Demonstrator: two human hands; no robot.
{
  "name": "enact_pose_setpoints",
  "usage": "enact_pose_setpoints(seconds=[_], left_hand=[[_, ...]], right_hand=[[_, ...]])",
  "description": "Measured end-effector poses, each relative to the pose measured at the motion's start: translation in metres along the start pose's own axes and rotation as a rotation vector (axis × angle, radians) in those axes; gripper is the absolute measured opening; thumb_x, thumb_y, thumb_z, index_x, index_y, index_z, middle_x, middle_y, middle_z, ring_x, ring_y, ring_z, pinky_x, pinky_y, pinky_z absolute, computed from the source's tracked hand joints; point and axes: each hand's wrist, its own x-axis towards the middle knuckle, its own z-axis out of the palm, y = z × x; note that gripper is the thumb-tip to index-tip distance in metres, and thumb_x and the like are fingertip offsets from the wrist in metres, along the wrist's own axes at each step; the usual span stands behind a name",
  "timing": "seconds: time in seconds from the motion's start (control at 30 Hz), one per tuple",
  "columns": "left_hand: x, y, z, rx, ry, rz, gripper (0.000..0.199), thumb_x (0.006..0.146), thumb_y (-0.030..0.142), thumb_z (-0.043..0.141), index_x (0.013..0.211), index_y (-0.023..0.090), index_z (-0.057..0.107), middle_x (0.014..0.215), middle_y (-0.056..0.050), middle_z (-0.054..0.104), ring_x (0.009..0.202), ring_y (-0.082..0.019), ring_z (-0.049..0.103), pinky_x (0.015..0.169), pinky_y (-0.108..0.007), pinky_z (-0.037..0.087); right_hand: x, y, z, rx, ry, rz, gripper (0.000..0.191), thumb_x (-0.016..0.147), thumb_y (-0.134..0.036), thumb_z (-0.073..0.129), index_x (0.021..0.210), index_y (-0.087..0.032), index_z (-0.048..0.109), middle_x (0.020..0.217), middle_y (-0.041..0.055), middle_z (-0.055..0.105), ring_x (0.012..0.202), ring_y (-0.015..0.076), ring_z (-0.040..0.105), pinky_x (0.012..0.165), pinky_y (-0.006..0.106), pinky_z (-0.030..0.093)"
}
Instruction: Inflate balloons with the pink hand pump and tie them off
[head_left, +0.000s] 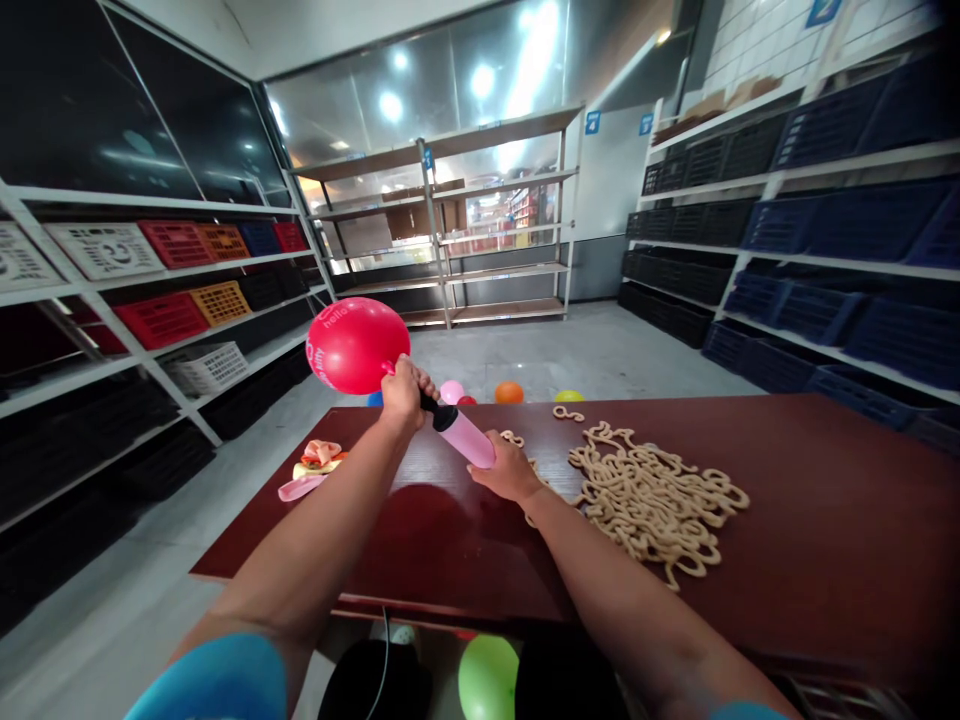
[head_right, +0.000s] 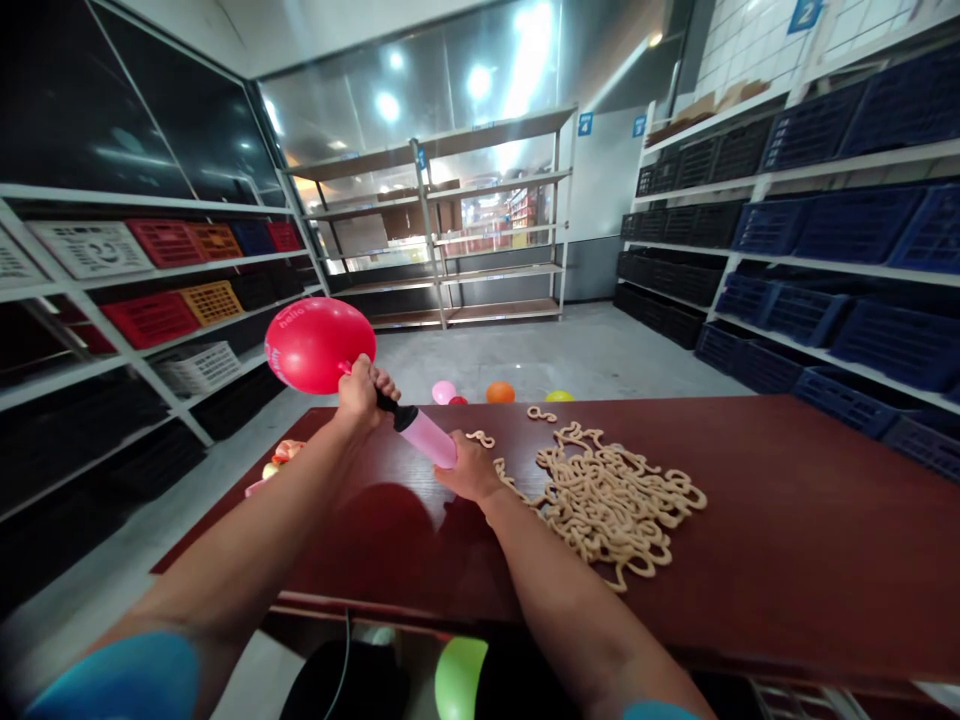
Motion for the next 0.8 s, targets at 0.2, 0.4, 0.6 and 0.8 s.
enact_pose_setpoints(seconds=[0.2, 0.4, 0.6, 0.8], left_hand=[[0.019, 0.074, -0.007, -0.013, -0.003, 0.047, 0.036, 0.083, 0.039, 0.047, 0.058, 0.021, 0.028, 0.043, 0.006, 0.030, 0.032, -0.008, 0.031, 0.035, -0.021, 0.032], [0.034, 0.100, -0.010, -0.005, -0.021, 0.086, 0.038, 0.082, 0.048, 0.047, 0.061, 0.020, 0.034, 0.043, 0.007, 0.031, 0.032, -0.007, 0.030, 0.034, -0.019, 0.029], [0.026, 0.038, -0.013, -0.042, 0.002, 0.023, 0.048, 0.080, 0.057, 0.044, 0.056, 0.021, 0.024, 0.042, 0.007, 0.027, 0.031, -0.007, 0.029, 0.033, -0.020, 0.028], [0.012, -0.021, -0.003, -0.009, 0.026, -0.033, 0.043, 0.081, 0.052, 0.046, 0.056, 0.020, 0.030, 0.042, 0.006, 0.030, 0.032, -0.008, 0.032, 0.033, -0.021, 0.028]], right_hand=[[0.000, -0.002, -0.001, 0.020, -0.006, -0.033, 0.034, 0.064, -0.031, 0.065, 0.095, -0.022, 0.051, 0.084, 0.0020, 0.061, 0.078, 0.0177, 0.056, 0.065, 0.027, 0.037], [0.000, 0.000, 0.002, 0.009, -0.017, 0.009, 0.029, 0.064, -0.031, 0.063, 0.089, -0.021, 0.052, 0.080, 0.0021, 0.060, 0.071, 0.0165, 0.055, 0.061, 0.027, 0.036], [-0.001, 0.008, 0.007, -0.041, 0.008, 0.030, 0.029, 0.064, -0.031, 0.064, 0.088, -0.021, 0.051, 0.079, 0.0021, 0.060, 0.072, 0.0173, 0.055, 0.060, 0.026, 0.034], [0.001, 0.007, 0.005, -0.066, 0.002, 0.059, 0.031, 0.064, -0.032, 0.067, 0.088, -0.020, 0.051, 0.082, 0.0035, 0.061, 0.074, 0.0177, 0.056, 0.061, 0.026, 0.034]])
